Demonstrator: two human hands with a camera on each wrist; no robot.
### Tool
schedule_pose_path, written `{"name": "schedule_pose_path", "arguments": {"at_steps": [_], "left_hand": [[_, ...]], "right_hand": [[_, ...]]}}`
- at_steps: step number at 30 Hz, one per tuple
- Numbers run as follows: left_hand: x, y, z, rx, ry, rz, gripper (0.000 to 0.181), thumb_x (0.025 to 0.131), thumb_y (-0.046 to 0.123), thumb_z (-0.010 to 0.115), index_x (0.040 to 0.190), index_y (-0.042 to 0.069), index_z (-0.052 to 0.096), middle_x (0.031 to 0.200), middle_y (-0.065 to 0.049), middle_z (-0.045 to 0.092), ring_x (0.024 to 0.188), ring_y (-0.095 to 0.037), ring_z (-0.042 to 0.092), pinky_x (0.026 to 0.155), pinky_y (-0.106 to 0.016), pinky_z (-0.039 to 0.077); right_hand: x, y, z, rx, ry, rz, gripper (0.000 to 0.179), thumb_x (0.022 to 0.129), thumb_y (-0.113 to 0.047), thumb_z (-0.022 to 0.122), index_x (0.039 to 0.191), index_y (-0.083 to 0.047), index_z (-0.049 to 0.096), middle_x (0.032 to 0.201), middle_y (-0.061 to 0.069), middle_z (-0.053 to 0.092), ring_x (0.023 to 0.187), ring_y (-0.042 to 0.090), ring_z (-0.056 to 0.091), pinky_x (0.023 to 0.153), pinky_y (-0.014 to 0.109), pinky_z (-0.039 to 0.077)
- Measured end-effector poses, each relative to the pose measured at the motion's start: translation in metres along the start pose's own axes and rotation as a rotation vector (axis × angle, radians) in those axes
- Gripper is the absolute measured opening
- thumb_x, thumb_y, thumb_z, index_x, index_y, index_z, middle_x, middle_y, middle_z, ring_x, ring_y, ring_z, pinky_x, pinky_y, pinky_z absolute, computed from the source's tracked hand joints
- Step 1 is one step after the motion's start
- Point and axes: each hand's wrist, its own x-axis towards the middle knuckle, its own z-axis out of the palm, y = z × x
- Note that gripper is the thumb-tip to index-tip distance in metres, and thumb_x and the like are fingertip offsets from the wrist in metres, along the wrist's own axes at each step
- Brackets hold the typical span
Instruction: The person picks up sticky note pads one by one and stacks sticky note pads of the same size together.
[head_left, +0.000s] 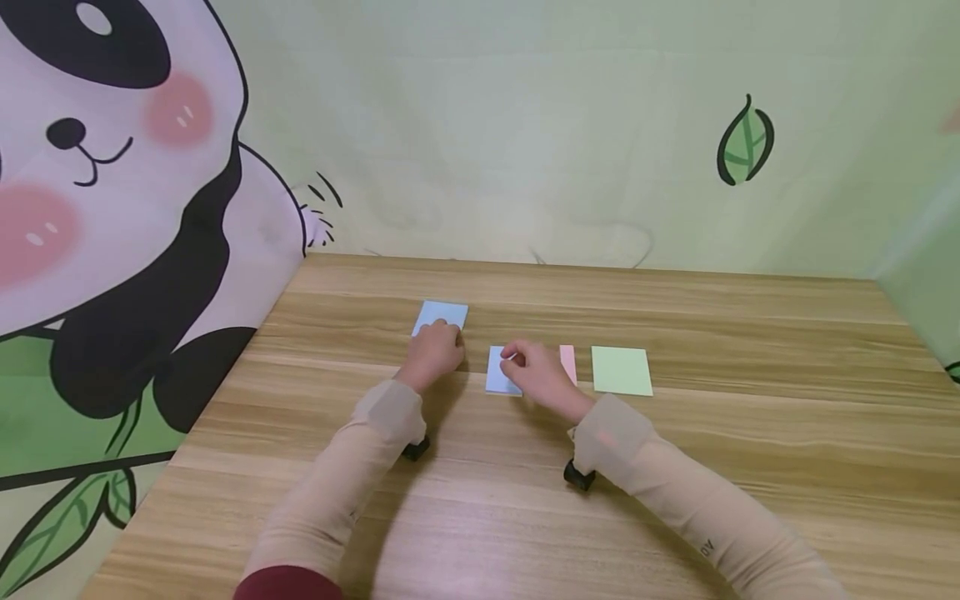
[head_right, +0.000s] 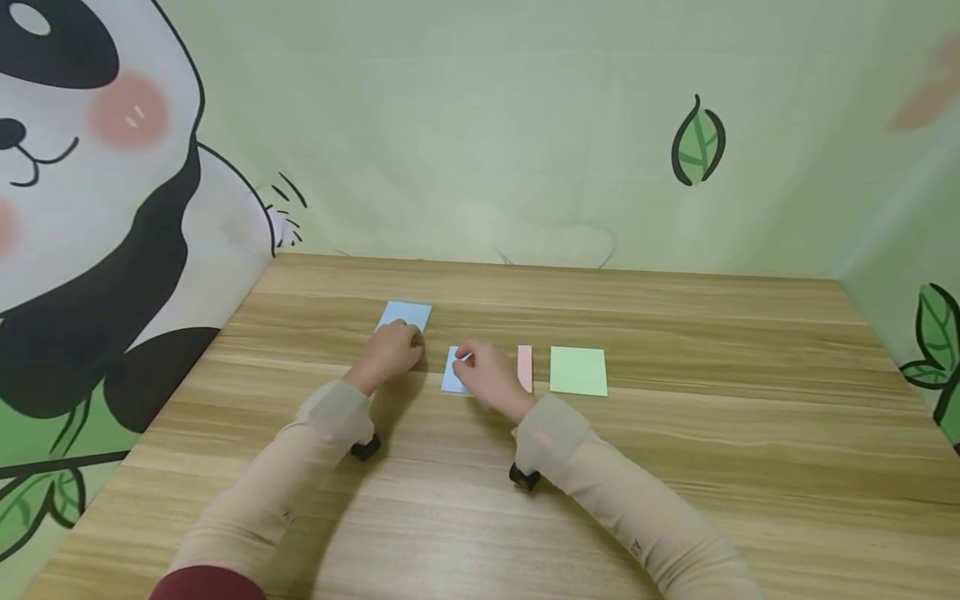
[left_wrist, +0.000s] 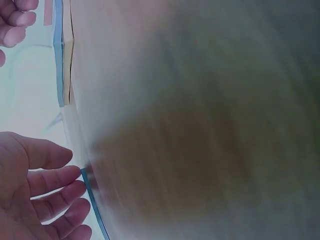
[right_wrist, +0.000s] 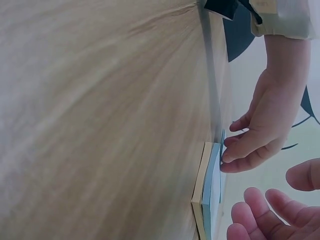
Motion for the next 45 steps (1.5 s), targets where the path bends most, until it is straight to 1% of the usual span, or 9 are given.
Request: {"name": "schedule_pose_path", "arguments": {"at_steps": [11,14,19,24,27,32,35,41,45], "left_hand": [[-0.003,-0.007,0.005,-0.016,0.016,0.076,0.020,0.078,0.009,0.051,0.090,0.006,0.066,0.091,-0.010,0.060,0.087,-0.026,0.055,0.075,-0.036,0.045],[-0.003,-0.010,0.004,-0.028,0.000,0.100,0.020,0.079,0.010,0.051,0.090,0.007,0.067,0.091,-0.009,0.061,0.084,-0.022,0.055,0.074,-0.033,0.045],[-0.001,-0.012,-0.001,-0.107,-0.013,0.121,0.019,0.081,0.010,0.050,0.092,0.004,0.065,0.091,-0.009,0.062,0.080,-0.020,0.052,0.073,-0.032,0.044],[0.005,-0.012,-0.007,-0.123,0.028,0.075,0.026,0.083,0.014,0.050,0.105,0.003,0.060,0.108,-0.013,0.059,0.094,-0.025,0.053,0.082,-0.037,0.043],[0.009,-0.011,-0.007,-0.091,0.032,0.053,0.031,0.085,0.018,0.050,0.112,0.004,0.057,0.118,-0.014,0.054,0.104,-0.029,0.051,0.085,-0.041,0.042],[0.016,-0.006,-0.004,-0.012,0.038,0.068,0.035,0.086,0.018,0.048,0.118,0.006,0.054,0.123,-0.012,0.053,0.110,-0.032,0.048,0.086,-0.044,0.043],[0.019,0.000,-0.002,0.031,0.042,0.091,0.030,0.086,0.019,0.048,0.112,0.008,0.057,0.120,-0.011,0.056,0.111,-0.033,0.048,0.086,-0.046,0.043],[0.022,0.010,0.003,0.079,0.052,0.132,0.013,0.083,0.016,0.047,0.082,0.007,0.057,0.098,-0.010,0.063,0.103,-0.031,0.052,0.077,-0.044,0.045],[0.022,0.012,0.005,0.083,0.048,0.130,0.014,0.084,0.016,0.048,0.081,0.007,0.059,0.094,-0.009,0.063,0.100,-0.030,0.053,0.076,-0.043,0.045]], "right_hand": [[-0.002,-0.002,0.001,0.004,-0.003,0.004,0.024,0.085,-0.016,0.053,0.103,-0.003,0.059,0.084,0.009,0.060,0.068,0.014,0.050,0.060,0.022,0.040],[-0.001,-0.002,0.001,0.008,-0.008,0.001,0.024,0.085,-0.016,0.052,0.103,-0.003,0.058,0.084,0.010,0.060,0.067,0.014,0.050,0.059,0.022,0.040],[-0.002,0.001,-0.001,0.013,-0.017,0.005,0.024,0.086,-0.017,0.050,0.104,-0.003,0.058,0.085,0.010,0.059,0.068,0.015,0.050,0.060,0.023,0.040],[-0.004,0.002,-0.002,0.019,-0.019,0.003,0.024,0.086,-0.015,0.051,0.104,-0.002,0.058,0.083,0.009,0.058,0.063,0.013,0.049,0.058,0.023,0.040],[-0.005,0.001,-0.002,0.016,-0.014,-0.006,0.024,0.086,-0.015,0.051,0.103,-0.001,0.058,0.082,0.009,0.058,0.062,0.013,0.049,0.059,0.023,0.041],[-0.006,0.001,-0.004,-0.007,0.000,-0.014,0.023,0.085,-0.014,0.052,0.103,-0.001,0.059,0.083,0.009,0.058,0.068,0.015,0.050,0.062,0.024,0.041],[-0.007,0.001,-0.005,-0.011,0.002,-0.022,0.023,0.085,-0.014,0.052,0.102,0.000,0.059,0.081,0.009,0.058,0.069,0.015,0.049,0.063,0.024,0.041],[-0.006,0.004,-0.005,-0.005,0.002,-0.036,0.022,0.084,-0.012,0.052,0.101,0.001,0.059,0.078,0.008,0.057,0.066,0.014,0.048,0.061,0.022,0.039],[-0.005,0.007,-0.003,-0.011,0.006,-0.042,0.022,0.084,-0.012,0.053,0.101,0.000,0.059,0.077,0.008,0.056,0.065,0.013,0.047,0.060,0.023,0.039]]}}
